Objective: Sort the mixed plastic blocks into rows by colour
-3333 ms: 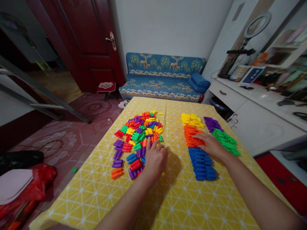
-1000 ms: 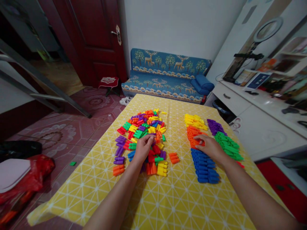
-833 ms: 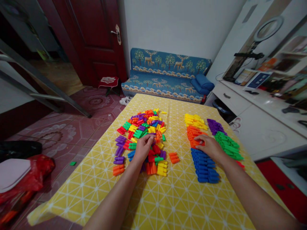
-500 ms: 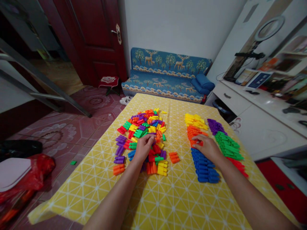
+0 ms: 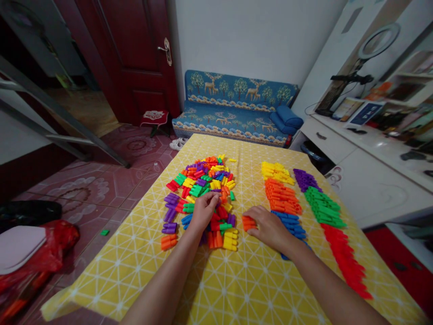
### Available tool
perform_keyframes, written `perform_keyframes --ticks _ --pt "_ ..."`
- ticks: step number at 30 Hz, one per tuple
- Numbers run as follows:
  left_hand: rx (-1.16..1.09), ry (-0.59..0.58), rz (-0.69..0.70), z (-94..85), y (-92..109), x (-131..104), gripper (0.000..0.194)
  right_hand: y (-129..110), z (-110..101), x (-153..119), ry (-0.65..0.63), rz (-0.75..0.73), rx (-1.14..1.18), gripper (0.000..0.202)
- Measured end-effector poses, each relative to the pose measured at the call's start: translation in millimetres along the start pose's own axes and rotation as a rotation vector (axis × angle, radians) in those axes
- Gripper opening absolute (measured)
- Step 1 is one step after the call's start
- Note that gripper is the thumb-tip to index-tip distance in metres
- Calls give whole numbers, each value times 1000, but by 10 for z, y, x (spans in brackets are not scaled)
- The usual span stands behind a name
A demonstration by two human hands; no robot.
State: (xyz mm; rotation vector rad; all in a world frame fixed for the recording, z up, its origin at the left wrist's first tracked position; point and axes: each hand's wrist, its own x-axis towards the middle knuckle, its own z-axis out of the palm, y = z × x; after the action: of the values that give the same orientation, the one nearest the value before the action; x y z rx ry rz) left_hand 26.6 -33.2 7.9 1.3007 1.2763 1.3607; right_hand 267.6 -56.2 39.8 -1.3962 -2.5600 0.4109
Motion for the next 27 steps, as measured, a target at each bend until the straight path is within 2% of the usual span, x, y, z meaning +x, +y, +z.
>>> perform_keyframes --ticks 2,6,10,13,23,27 --pt "-1 -1 0 -2 10 -4 27 185 -146 -26 94 44 -23 38" --pt "-17 -7 -8 6 14 -5 29 732 -448 -74 290 197 -94 38" --pt "-44 -13 -22 17 -6 1 32 1131 -536 -98 250 240 -90 40" --pt "-23 -9 -7 13 -16 1 31 1222 -500 -92 235 234 -63 40" --pt "3 -11 -5 4 30 -13 30 1215 -459 -138 259 242 -4 37" --pt "1 -5 -7 3 -6 -5 30 1341 -512 -218 373 291 6 35"
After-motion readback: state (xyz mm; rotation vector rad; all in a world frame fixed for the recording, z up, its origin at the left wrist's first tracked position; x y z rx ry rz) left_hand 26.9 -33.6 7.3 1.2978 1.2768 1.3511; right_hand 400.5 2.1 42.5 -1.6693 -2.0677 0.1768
